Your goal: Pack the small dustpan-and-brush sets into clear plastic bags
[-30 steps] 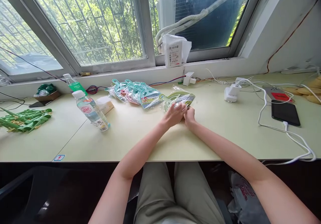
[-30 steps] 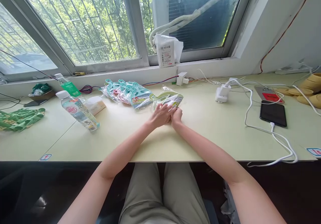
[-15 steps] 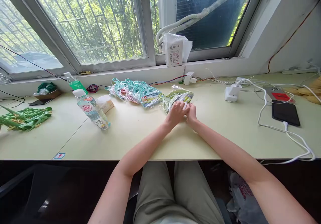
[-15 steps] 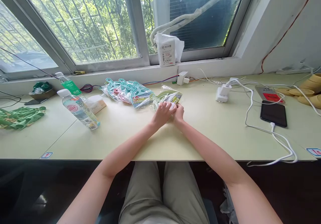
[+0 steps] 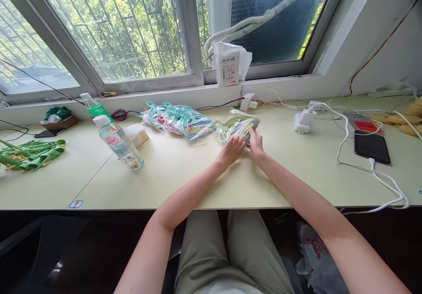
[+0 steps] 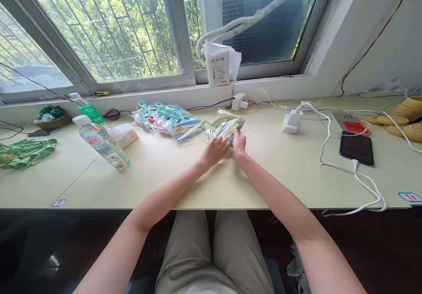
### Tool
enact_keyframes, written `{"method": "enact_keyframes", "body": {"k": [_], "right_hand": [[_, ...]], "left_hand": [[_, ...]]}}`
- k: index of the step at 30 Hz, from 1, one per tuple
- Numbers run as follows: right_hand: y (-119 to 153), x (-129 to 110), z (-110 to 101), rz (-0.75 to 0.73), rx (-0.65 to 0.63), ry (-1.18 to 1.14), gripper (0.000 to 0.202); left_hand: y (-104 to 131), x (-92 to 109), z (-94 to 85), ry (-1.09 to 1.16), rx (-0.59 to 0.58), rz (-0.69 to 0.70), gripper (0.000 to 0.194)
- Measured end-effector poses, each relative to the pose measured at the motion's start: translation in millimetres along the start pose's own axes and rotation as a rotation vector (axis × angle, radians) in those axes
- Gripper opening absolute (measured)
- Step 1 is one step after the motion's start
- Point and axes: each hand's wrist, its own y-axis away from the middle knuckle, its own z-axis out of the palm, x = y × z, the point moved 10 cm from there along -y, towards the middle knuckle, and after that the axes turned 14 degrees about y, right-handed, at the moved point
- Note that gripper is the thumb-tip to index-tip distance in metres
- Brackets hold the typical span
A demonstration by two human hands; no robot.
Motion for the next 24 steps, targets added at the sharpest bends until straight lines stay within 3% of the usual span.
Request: {"method": "enact_keyframes", "body": {"k": [3, 5, 7, 11, 14, 17, 20, 24], "right_hand": [[5, 0, 24, 0.094, -0.331, 0.291, 0.015], [12, -8, 34, 0.019, -0.556, 0.589, 0.013], [16, -22, 32, -0.151, -0.63, 0.857, 0.017], [25, -49, 25, -0.571, -0.55, 1.249, 0.021], [37, -64, 24, -0.929, -0.38, 1.485, 0.03], [45, -69, 26, -1.254, -0.227, 1.56, 0.03], [39, -60, 29, -1.349, -0.202, 1.499, 0.022], [29, -45, 35, -1.274, -0.325, 1.291, 0.015]], "left_hand": [[1, -12, -17.1, -0.298, 0.0, -0.042, 0.04], [5, -15, -27.6, -0.486, -0.008, -0.027, 0.037], [9, -14, -32.8, -0.618, -0.023, 0.022, 0.034], [12, -19, -33.1, -0.727, -0.047, 0.06, 0.033], [12, -31, -33.2, -0.766, -0.049, 0.021, 0.035], [14, -43, -32.7, -0.78, -0.051, 0.001, 0.035], [17, -48, -30.4, -0.745, -0.049, 0.005, 0.035], [19, -51, -34.9, -0.606, 0.022, -0.023, 0.036]]}}
